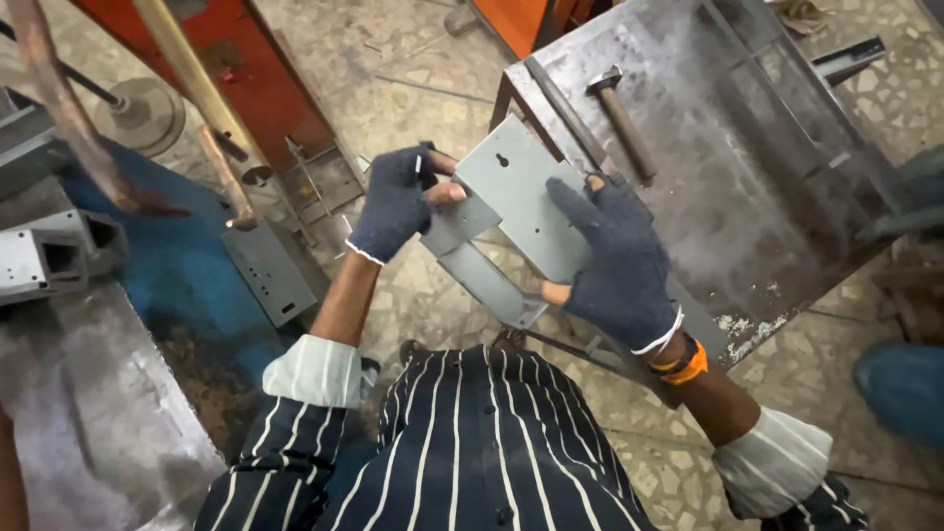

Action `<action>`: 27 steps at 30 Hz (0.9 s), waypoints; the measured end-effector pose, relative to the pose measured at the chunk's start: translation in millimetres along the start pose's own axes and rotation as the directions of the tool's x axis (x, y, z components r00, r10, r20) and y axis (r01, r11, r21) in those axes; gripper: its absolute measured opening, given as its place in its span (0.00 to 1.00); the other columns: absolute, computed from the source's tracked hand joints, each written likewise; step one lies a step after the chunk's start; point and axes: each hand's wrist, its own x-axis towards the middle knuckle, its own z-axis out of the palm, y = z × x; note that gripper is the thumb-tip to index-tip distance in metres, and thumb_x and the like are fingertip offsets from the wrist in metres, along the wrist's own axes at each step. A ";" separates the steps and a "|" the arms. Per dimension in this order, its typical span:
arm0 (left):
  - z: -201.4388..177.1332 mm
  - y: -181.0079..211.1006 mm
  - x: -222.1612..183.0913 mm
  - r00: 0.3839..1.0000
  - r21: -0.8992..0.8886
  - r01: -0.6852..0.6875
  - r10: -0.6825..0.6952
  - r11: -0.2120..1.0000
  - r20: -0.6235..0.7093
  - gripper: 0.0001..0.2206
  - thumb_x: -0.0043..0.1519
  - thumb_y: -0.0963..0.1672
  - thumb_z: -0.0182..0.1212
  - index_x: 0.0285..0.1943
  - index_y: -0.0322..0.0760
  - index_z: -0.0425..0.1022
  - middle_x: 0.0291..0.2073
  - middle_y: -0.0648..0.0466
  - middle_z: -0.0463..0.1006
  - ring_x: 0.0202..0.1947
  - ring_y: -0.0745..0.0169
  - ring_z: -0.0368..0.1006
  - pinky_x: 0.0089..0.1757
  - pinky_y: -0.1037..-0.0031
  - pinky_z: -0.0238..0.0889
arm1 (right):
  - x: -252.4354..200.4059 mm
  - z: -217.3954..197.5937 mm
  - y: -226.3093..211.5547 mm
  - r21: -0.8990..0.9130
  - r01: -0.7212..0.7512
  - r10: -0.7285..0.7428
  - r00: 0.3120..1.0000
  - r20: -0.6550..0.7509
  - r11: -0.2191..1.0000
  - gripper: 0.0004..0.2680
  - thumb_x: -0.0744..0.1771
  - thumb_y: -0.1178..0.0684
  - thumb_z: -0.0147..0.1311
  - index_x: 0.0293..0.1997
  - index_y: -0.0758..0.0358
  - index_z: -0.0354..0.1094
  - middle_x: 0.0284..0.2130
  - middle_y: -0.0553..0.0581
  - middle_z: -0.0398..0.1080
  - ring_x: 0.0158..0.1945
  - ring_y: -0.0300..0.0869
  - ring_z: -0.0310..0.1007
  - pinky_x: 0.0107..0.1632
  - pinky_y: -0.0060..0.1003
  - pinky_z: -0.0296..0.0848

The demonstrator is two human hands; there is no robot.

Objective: Manually aligning metal components and using a spot welding machine to fuse them together.

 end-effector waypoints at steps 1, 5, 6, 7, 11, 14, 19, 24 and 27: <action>5.0 8.1 4.1 1.000 0.000 -0.004 0.004 1.000 0.005 0.19 0.51 0.42 0.78 0.49 0.30 0.81 0.36 0.60 0.80 0.26 0.79 0.62 0.30 0.81 0.60 | -0.3 -0.3 2.4 -0.003 -0.003 0.003 1.000 -0.005 1.000 0.36 0.51 0.46 0.73 0.66 0.56 0.66 0.56 0.71 0.68 0.58 0.62 0.70 0.59 0.51 0.69; 20.0 26.2 17.6 0.984 0.020 0.170 -0.171 0.985 0.050 0.18 0.49 0.44 0.79 0.43 0.29 0.80 0.27 0.57 0.75 0.25 0.72 0.68 0.28 0.73 0.62 | -3.1 -3.2 9.0 -0.030 -0.036 0.035 0.999 -0.040 0.999 0.37 0.49 0.45 0.73 0.66 0.55 0.67 0.60 0.75 0.66 0.61 0.64 0.68 0.61 0.51 0.68; 23.0 27.3 20.5 0.985 0.120 0.142 -0.152 0.983 0.078 0.21 0.46 0.46 0.81 0.43 0.29 0.80 0.25 0.54 0.74 0.25 0.67 0.67 0.28 0.70 0.62 | -4.2 -4.9 10.1 -0.034 -0.078 0.077 0.997 -0.025 0.996 0.37 0.49 0.45 0.73 0.66 0.54 0.67 0.60 0.76 0.65 0.61 0.65 0.68 0.61 0.51 0.68; 29.4 26.3 20.7 0.985 0.115 0.142 -0.153 0.983 0.085 0.21 0.46 0.46 0.81 0.43 0.29 0.80 0.25 0.54 0.74 0.25 0.67 0.67 0.28 0.70 0.62 | -6.4 -5.1 10.8 -0.039 -0.085 0.084 0.996 -0.025 0.996 0.37 0.49 0.45 0.73 0.66 0.54 0.67 0.60 0.76 0.65 0.61 0.65 0.68 0.61 0.51 0.68; 48.1 18.6 24.8 0.989 0.382 -0.141 0.113 0.913 0.095 0.31 0.40 0.51 0.85 0.44 0.30 0.75 0.30 0.46 0.76 0.31 0.51 0.73 0.35 0.64 0.67 | -6.9 -0.3 16.8 -0.035 -0.150 0.149 0.988 -0.046 0.988 0.36 0.49 0.45 0.72 0.66 0.54 0.68 0.60 0.76 0.66 0.59 0.64 0.69 0.60 0.51 0.69; 59.7 13.1 25.9 0.991 0.426 -0.134 0.134 0.895 0.030 0.35 0.37 0.54 0.86 0.45 0.32 0.72 0.32 0.45 0.78 0.33 0.45 0.76 0.37 0.63 0.68 | -8.9 2.4 21.7 -0.069 -0.170 0.166 0.984 -0.067 0.983 0.36 0.49 0.44 0.72 0.65 0.54 0.68 0.60 0.77 0.66 0.59 0.64 0.69 0.60 0.52 0.68; 67.6 4.6 28.1 0.984 0.372 -0.157 0.178 0.915 -0.023 0.34 0.39 0.54 0.83 0.49 0.35 0.73 0.35 0.47 0.80 0.37 0.45 0.79 0.38 0.64 0.70 | -13.3 10.1 21.6 -0.080 -0.203 0.195 0.976 -0.096 0.976 0.35 0.50 0.44 0.72 0.65 0.54 0.69 0.60 0.78 0.66 0.59 0.64 0.69 0.60 0.51 0.68; 61.4 -2.4 32.1 0.984 0.391 -0.177 0.167 0.903 0.060 0.35 0.42 0.54 0.84 0.52 0.35 0.73 0.37 0.46 0.79 0.40 0.42 0.78 0.40 0.64 0.70 | -9.8 8.6 20.1 -0.086 -0.231 0.224 0.971 -0.088 0.969 0.35 0.49 0.45 0.73 0.64 0.54 0.70 0.60 0.79 0.65 0.59 0.65 0.69 0.60 0.51 0.67; 71.8 -6.4 29.5 0.979 0.354 -0.187 0.202 0.916 -0.007 0.34 0.44 0.55 0.82 0.54 0.37 0.74 0.38 0.48 0.80 0.40 0.44 0.79 0.41 0.64 0.71 | -6.9 8.2 20.6 -0.081 -0.258 0.251 0.964 -0.089 0.963 0.35 0.50 0.45 0.72 0.64 0.53 0.71 0.61 0.79 0.64 0.59 0.64 0.69 0.61 0.51 0.67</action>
